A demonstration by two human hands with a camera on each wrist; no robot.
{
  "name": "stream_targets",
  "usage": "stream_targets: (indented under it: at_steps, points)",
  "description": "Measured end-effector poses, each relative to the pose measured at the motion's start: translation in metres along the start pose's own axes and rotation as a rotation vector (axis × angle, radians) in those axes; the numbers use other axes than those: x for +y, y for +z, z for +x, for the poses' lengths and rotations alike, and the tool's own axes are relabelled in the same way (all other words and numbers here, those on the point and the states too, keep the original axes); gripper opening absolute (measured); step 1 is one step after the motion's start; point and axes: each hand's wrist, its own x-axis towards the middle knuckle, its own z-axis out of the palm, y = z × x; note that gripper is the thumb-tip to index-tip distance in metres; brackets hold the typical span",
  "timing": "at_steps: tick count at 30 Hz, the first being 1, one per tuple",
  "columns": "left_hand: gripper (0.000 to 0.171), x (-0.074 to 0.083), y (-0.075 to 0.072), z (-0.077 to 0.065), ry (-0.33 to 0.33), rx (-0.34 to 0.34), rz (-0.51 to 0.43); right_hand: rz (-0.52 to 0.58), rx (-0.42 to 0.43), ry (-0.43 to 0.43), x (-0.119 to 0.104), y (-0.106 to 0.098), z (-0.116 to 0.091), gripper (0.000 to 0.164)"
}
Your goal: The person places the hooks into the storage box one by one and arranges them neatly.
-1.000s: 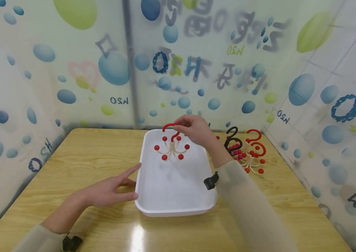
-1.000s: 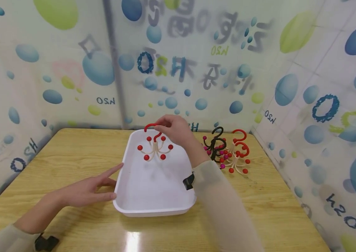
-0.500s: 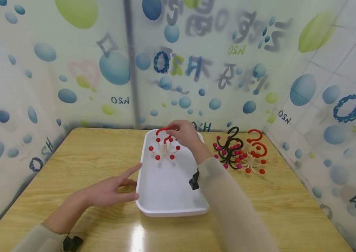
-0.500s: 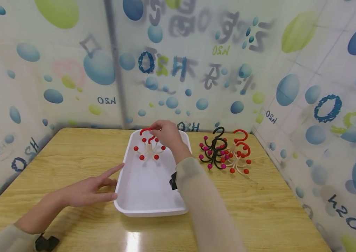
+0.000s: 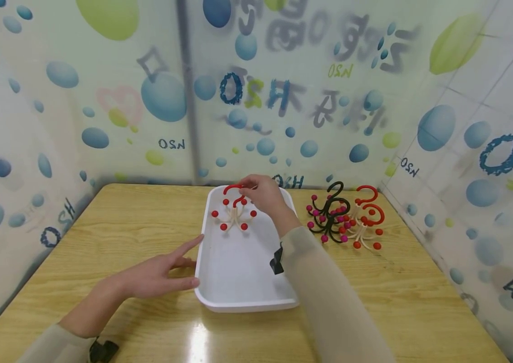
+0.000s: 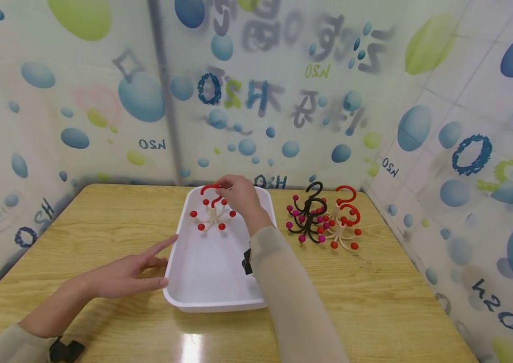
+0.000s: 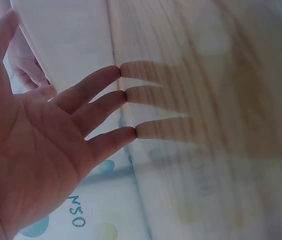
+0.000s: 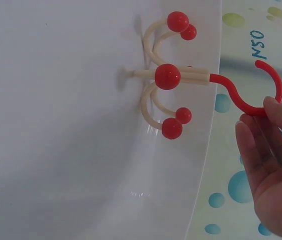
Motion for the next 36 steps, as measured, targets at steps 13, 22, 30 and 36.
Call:
stream_targets:
  at_steps: [13,22,30,36]
  points:
    - [0.098,-0.001,0.002,0.002,0.004,-0.006,-0.020,-0.019,-0.001,0.015,0.002,-0.015,-0.009,0.029]
    - [0.099,-0.001,0.001,0.001,0.002,0.004,0.004,-0.009,0.034,-0.015,0.001,-0.047,-0.024,0.036]
    - [0.099,-0.001,0.000,-0.001,0.000,0.004,0.013,0.011,0.044,-0.055,0.017,-0.087,-0.049,0.033]
    - [0.099,0.000,0.001,0.000,0.007,0.012,0.027,-0.050,0.050,-0.047,0.032,-0.116,-0.079,0.034]
